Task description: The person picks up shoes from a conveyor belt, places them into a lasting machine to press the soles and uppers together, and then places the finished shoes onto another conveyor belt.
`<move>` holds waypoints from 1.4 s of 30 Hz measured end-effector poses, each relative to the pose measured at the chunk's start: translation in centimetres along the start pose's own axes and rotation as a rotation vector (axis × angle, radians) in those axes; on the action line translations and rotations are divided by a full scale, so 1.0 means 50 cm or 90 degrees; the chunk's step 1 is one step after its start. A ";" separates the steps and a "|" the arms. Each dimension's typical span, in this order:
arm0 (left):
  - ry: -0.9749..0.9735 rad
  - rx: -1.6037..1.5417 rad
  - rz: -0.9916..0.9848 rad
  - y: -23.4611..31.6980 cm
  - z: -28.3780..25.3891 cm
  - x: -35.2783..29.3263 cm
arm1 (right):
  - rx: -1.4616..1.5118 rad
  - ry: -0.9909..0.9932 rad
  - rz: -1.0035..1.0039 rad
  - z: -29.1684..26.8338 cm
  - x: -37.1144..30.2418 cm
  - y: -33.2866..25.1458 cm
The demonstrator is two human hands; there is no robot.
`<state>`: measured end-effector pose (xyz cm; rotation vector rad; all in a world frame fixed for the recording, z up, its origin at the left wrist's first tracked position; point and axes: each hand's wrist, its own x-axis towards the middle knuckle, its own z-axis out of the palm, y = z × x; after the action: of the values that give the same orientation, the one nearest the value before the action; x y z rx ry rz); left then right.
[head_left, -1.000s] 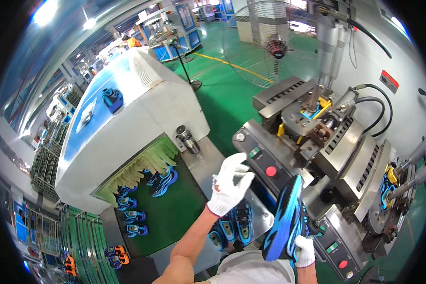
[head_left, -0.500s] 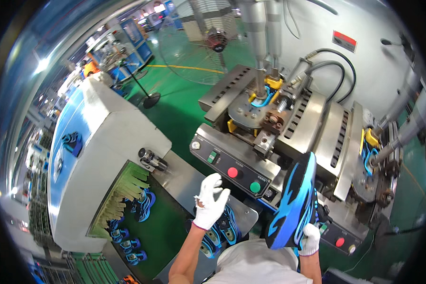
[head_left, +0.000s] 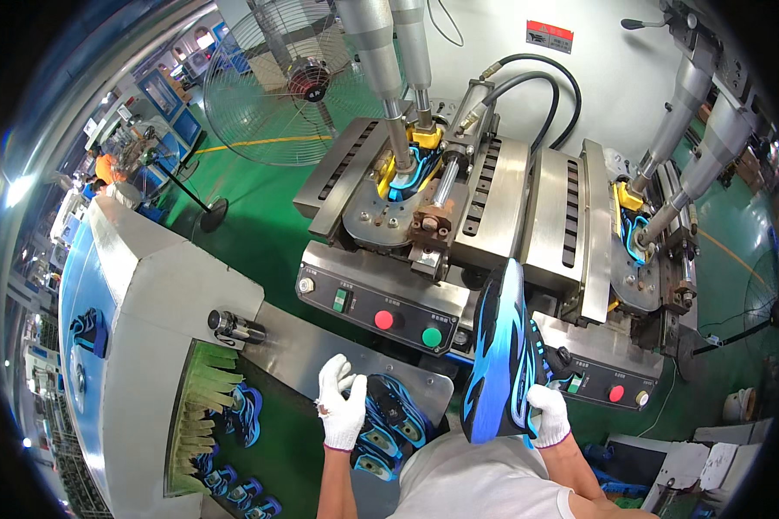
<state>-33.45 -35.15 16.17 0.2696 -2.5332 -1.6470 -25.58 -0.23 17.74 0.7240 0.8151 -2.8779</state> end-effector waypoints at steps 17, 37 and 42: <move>-0.155 0.338 0.486 0.175 0.240 0.578 | 0.009 -0.016 -0.001 0.068 0.071 -0.035; -0.086 0.521 0.271 0.313 0.356 0.761 | -0.160 0.186 -0.048 0.069 0.060 -0.070; 0.062 0.140 0.239 0.311 0.117 0.513 | -0.190 0.094 -0.119 0.215 0.158 -0.068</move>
<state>-61.02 -29.04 27.84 -0.1036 -2.4992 -1.1939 -37.75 -2.30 23.82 0.8696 1.3631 -2.7856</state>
